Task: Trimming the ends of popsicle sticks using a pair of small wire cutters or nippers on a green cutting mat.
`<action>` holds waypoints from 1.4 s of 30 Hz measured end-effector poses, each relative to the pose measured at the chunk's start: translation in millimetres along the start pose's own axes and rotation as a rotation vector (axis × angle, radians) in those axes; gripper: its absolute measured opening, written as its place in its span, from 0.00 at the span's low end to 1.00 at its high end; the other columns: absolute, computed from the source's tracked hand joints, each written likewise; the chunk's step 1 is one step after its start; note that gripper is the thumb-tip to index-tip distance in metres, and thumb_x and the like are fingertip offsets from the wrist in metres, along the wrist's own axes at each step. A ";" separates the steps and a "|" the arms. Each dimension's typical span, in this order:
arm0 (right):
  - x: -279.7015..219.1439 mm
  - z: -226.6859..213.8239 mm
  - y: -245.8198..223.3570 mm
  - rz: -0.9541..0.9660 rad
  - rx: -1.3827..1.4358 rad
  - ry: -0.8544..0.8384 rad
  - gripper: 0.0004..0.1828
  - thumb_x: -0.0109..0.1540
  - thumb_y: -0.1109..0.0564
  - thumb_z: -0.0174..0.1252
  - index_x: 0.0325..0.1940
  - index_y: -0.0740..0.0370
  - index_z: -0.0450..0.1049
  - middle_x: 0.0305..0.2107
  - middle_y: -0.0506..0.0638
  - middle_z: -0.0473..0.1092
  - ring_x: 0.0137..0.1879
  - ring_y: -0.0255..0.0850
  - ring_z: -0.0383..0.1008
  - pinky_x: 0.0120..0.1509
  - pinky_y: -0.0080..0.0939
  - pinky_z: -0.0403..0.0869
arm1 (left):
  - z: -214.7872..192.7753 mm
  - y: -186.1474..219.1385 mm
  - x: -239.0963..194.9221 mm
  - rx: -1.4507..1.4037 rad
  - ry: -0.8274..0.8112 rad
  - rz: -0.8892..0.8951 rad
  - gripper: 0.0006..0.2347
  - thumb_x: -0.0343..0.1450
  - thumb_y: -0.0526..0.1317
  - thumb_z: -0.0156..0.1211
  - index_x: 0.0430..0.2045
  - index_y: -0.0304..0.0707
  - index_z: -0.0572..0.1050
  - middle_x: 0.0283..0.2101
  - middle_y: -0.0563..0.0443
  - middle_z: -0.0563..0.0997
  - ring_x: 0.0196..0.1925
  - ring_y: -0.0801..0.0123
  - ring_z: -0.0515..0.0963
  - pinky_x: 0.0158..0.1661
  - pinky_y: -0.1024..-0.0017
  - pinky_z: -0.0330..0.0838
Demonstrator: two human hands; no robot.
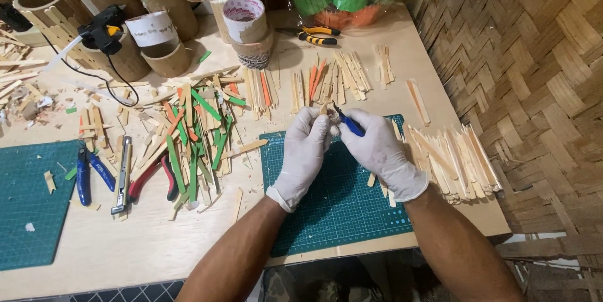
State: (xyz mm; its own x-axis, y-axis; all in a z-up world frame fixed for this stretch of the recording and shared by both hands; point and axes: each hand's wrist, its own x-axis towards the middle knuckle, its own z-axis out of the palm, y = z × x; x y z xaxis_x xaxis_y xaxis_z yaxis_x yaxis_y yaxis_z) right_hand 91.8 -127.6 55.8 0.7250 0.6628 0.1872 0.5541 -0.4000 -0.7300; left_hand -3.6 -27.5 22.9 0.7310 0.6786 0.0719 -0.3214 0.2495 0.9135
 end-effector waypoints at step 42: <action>-3.6 7.2 -1.8 -0.055 -0.047 -0.017 0.07 0.60 0.55 0.65 0.35 0.61 0.82 0.15 0.58 0.70 0.27 0.55 0.78 0.24 0.41 0.72 | 8.3 -0.5 -3.4 0.059 0.111 -0.098 0.13 0.78 0.36 0.54 0.56 0.34 0.75 0.19 0.49 0.79 0.17 0.83 0.68 0.17 0.87 0.61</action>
State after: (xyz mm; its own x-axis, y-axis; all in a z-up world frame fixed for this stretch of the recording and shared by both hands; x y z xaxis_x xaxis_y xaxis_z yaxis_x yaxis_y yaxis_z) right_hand 85.2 -124.7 51.7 0.6858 0.6952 0.2151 0.6121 -0.3912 -0.6873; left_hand -0.9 -35.7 25.5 0.6850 0.7260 -0.0601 -0.2141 0.2795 0.9360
